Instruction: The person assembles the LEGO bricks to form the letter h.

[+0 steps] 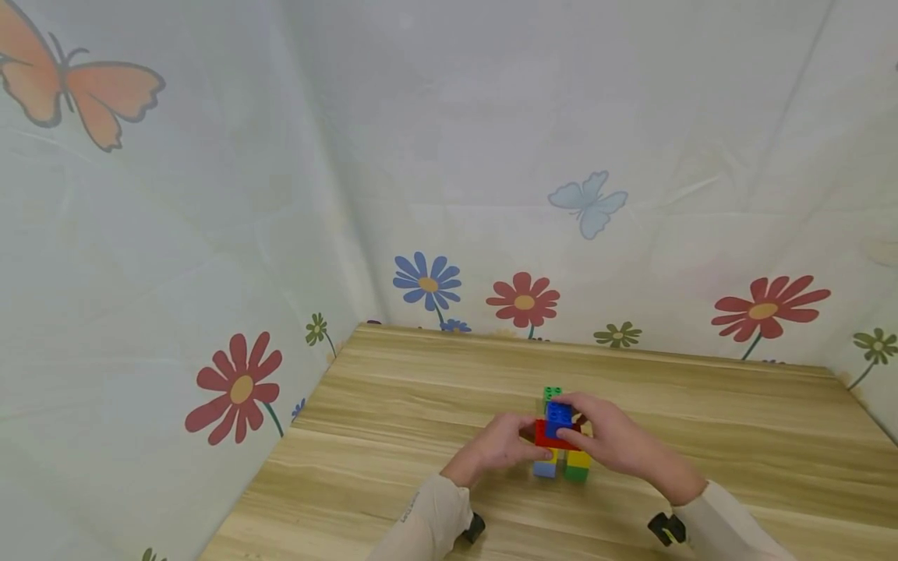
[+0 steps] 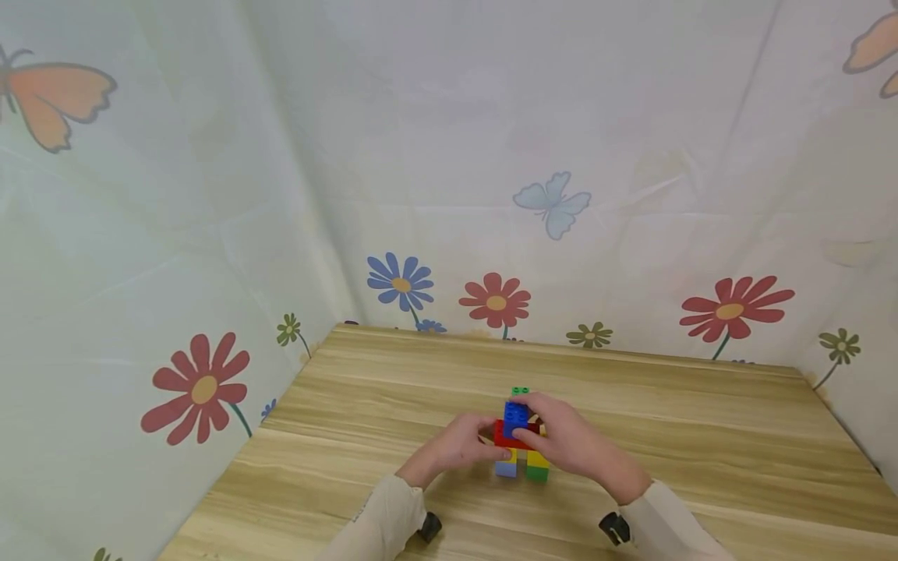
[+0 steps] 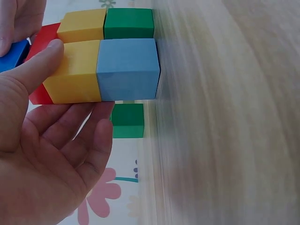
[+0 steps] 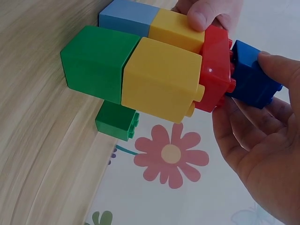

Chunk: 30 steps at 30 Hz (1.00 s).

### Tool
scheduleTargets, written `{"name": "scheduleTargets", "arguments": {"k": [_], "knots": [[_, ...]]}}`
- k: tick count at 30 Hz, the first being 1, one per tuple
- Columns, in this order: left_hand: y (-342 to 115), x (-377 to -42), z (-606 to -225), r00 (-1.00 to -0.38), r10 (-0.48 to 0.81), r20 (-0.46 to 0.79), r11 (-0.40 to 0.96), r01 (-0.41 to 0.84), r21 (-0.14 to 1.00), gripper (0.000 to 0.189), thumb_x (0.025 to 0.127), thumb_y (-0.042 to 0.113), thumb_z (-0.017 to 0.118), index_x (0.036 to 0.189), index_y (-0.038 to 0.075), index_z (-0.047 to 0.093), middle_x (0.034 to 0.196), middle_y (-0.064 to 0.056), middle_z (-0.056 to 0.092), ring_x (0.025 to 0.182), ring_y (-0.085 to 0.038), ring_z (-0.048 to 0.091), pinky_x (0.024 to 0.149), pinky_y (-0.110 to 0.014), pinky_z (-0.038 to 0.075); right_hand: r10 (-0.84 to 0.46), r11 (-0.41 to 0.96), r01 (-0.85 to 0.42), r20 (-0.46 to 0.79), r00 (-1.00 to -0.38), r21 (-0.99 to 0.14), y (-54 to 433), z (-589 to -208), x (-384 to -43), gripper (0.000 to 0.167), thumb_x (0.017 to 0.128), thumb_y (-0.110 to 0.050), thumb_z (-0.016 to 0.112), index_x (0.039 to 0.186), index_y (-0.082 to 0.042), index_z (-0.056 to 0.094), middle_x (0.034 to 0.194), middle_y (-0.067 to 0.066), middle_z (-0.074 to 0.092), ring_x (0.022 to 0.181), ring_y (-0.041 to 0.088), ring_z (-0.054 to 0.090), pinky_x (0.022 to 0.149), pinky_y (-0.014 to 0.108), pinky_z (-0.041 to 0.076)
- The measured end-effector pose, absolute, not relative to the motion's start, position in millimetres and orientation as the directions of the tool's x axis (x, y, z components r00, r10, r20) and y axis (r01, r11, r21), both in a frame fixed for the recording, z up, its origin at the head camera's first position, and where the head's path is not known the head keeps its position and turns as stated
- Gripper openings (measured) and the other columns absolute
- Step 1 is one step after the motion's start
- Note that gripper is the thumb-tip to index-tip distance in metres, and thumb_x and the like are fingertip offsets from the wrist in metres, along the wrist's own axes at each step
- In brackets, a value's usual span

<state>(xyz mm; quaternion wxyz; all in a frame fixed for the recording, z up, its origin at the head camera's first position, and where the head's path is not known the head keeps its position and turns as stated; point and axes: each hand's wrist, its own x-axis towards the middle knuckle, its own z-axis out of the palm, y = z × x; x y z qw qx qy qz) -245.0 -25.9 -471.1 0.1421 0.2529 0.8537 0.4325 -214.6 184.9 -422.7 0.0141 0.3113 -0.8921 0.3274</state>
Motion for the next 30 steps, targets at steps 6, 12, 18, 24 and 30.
{"name": "scheduleTargets", "arguments": {"k": [6, 12, 18, 24, 30], "knots": [[-26.3, -244.3, -472.2, -0.84, 0.541, -0.043, 0.52, 0.294, 0.802, 0.022, 0.083, 0.03, 0.074, 0.103, 0.024, 0.068, 0.093, 0.016, 0.063, 0.084, -0.003, 0.056, 0.085, -0.027, 0.045, -0.559, 0.572, -0.585, 0.248, -0.791, -0.575, 181.6, -422.9, -215.0, 0.045, 0.091, -0.028, 0.064, 0.127, -0.004, 0.051, 0.11, 0.002, 0.059, 0.089, 0.015, 0.058, 0.075, 0.029, 0.052], [-25.8, -244.5, -473.5, -0.843, 0.536, -0.039, 0.526, 0.297, 0.797, 0.025, 0.083, 0.031, 0.074, 0.105, 0.024, 0.068, 0.093, 0.017, 0.063, 0.086, -0.002, 0.056, 0.086, -0.027, 0.045, -0.561, 0.569, -0.585, 0.247, -0.79, -0.578, 178.7, -423.2, -215.5, 0.045, 0.09, -0.028, 0.065, 0.127, -0.006, 0.052, 0.108, -0.001, 0.059, 0.089, 0.014, 0.058, 0.075, 0.024, 0.051], [-25.5, -245.7, -473.1, -0.843, 0.538, -0.028, 0.522, 0.307, 0.796, 0.024, 0.083, 0.03, 0.074, 0.105, 0.022, 0.068, 0.092, 0.016, 0.062, 0.085, -0.001, 0.057, 0.084, -0.026, 0.046, -0.563, 0.57, -0.598, 0.262, -0.784, -0.563, 176.7, -424.6, -218.2, 0.044, 0.091, -0.027, 0.065, 0.127, -0.006, 0.052, 0.107, -0.001, 0.059, 0.088, 0.012, 0.058, 0.073, 0.022, 0.05], [-25.6, -246.0, -472.5, -0.843, 0.537, -0.025, 0.52, 0.308, 0.797, 0.027, 0.083, 0.03, 0.074, 0.107, 0.021, 0.068, 0.093, 0.016, 0.063, 0.086, -0.001, 0.057, 0.083, -0.025, 0.046, -0.57, 0.561, -0.609, 0.273, -0.775, -0.561, 174.9, -423.2, -219.6, 0.043, 0.091, -0.026, 0.064, 0.126, -0.003, 0.053, 0.107, 0.002, 0.06, 0.087, 0.014, 0.058, 0.074, 0.025, 0.051], [-25.5, -245.5, -473.0, -0.844, 0.535, -0.04, 0.522, 0.293, 0.801, 0.03, 0.083, 0.031, 0.074, 0.111, 0.024, 0.067, 0.095, 0.016, 0.063, 0.086, -0.001, 0.056, 0.085, -0.026, 0.046, -0.553, 0.574, -0.579, 0.247, -0.796, -0.579, 174.0, -422.7, -219.5, 0.045, 0.088, -0.02, 0.068, 0.127, -0.004, 0.053, 0.108, 0.002, 0.06, 0.088, 0.014, 0.059, 0.076, 0.026, 0.051]]}}
